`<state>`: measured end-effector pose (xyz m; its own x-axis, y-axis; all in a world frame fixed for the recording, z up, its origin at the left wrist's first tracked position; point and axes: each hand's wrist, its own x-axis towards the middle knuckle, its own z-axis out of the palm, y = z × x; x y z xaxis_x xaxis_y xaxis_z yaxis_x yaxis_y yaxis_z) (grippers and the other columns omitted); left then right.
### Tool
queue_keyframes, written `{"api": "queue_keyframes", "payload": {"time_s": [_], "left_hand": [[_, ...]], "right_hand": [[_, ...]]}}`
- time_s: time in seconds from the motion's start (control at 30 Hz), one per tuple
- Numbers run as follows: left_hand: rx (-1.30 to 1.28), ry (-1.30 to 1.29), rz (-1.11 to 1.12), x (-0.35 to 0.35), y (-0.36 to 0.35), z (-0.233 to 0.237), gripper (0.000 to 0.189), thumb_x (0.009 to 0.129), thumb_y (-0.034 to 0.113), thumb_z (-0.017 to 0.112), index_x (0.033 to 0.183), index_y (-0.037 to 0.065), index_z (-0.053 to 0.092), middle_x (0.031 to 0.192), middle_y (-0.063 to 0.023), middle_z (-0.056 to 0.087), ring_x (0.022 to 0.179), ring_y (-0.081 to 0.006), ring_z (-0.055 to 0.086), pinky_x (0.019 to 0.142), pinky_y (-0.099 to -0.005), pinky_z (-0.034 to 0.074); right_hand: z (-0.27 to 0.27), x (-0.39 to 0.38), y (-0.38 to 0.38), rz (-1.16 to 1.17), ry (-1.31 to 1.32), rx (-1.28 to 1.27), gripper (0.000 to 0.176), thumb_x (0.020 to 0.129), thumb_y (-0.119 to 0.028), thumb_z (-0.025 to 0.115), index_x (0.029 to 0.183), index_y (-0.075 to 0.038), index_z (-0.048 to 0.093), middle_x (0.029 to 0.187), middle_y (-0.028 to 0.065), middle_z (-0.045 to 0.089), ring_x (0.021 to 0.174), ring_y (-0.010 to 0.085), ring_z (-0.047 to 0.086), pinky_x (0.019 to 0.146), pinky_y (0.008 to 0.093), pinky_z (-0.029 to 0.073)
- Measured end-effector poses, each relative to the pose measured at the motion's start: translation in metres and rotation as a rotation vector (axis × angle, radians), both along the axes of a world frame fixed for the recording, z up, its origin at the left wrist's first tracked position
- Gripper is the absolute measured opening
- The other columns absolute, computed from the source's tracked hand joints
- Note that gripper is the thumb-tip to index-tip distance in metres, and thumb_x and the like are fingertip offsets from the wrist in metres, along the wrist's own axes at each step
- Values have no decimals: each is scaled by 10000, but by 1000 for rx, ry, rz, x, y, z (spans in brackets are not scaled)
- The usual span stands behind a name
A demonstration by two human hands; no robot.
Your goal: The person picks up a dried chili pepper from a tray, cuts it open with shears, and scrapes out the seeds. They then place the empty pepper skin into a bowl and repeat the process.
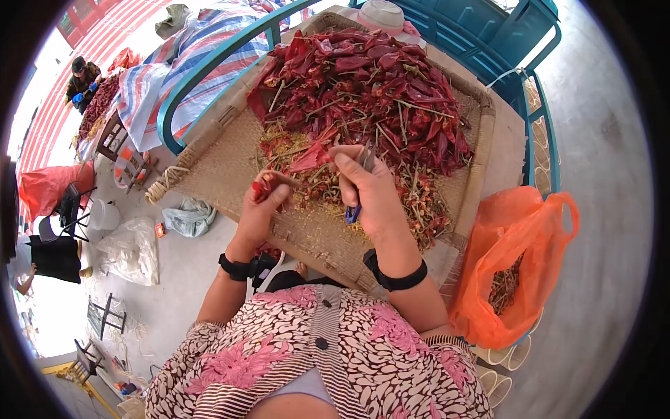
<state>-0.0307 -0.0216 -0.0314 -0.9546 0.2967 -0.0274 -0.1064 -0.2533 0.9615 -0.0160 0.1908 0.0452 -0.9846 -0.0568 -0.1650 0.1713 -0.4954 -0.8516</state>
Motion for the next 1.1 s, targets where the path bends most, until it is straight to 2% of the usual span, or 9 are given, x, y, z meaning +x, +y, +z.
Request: {"api": "queue_keyframes", "payload": {"time_s": [0.07, 0.17, 0.27, 0.47, 0.57, 0.63, 0.77, 0.97, 1.1], "left_hand": [[197, -14, 95, 0, 1, -3, 173, 903, 91, 637, 999, 57, 497, 1187, -103, 627, 909, -111, 596, 756, -250, 468], [198, 221, -24, 3, 3, 15, 212, 881, 72, 668, 987, 58, 485, 1232, -111, 596, 995, -111, 566, 828, -262, 462], [1, 412, -58, 9, 7, 11, 256, 873, -19, 632, 1043, 63, 459, 1119, -85, 598, 1052, -152, 558, 854, -282, 444], [12, 187, -69, 5, 7, -21, 320, 845, -48, 655, 1066, 84, 465, 959, 11, 502, 887, -82, 499, 801, -230, 435], [193, 129, 26, 11, 10, -13, 338, 838, -12, 677, 1086, 84, 469, 944, 28, 502, 855, -68, 482, 779, -224, 431], [24, 123, 48, 14, 6, -4, 313, 833, 9, 682, 1065, 74, 483, 898, 35, 496, 829, -67, 477, 761, -220, 426], [-92, 140, -11, 4, 6, -23, 254, 827, 48, 686, 1011, 61, 512, 842, 39, 483, 788, -64, 468, 735, -216, 416], [40, 113, -30, 2, 8, -35, 192, 845, 27, 653, 971, 67, 513, 856, 22, 540, 769, -63, 511, 702, -228, 441], [145, 63, -30, 5, 9, -30, 186, 857, 27, 647, 972, 66, 505, 878, 2, 574, 787, -75, 551, 712, -240, 465]], "right_hand": [[7, 11, -12, -7, 72, 295, 138, 940, -162, 599, 1030, -63, 634, 819, -17, 576, 505, 22, 417, 452, 186, 330], [8, 19, -26, 25, 133, 571, 119, 948, -127, 571, 1017, -44, 622, 801, -33, 562, 616, 23, 466, 547, 185, 381], [1, 23, -42, 100, 172, 608, 110, 937, -71, 551, 1018, -29, 612, 817, -30, 570, 737, 39, 496, 656, 205, 409], [12, 30, -53, 210, 81, 713, 152, 928, -135, 582, 1039, -37, 616, 845, 0, 614, 738, 74, 551, 654, 243, 445], [3, 0, -16, -104, 235, 1154, 240, 901, -236, 621, 1048, -47, 643, 902, 79, 672, 827, 165, 624, 750, 314, 486], [-14, -35, 24, -325, 176, 1627, 196, 905, -222, 592, 1025, -83, 660, 956, 148, 670, 895, 305, 642, 747, 403, 499], [-53, -76, 73, -292, 28, 2117, 238, 911, -149, 549, 1120, -42, 587, 1050, 164, 625, 939, 367, 625, 777, 485, 508], [-65, -82, 78, -169, -92, 2140, 321, 872, -218, 621, 1158, -80, 570, 1076, 148, 631, 1001, 369, 612, 799, 502, 498], [-19, -55, 60, -220, -37, 1968, 314, 873, -261, 625, 1116, -69, 574, 1011, 129, 620, 928, 348, 620, 752, 454, 494]]}}
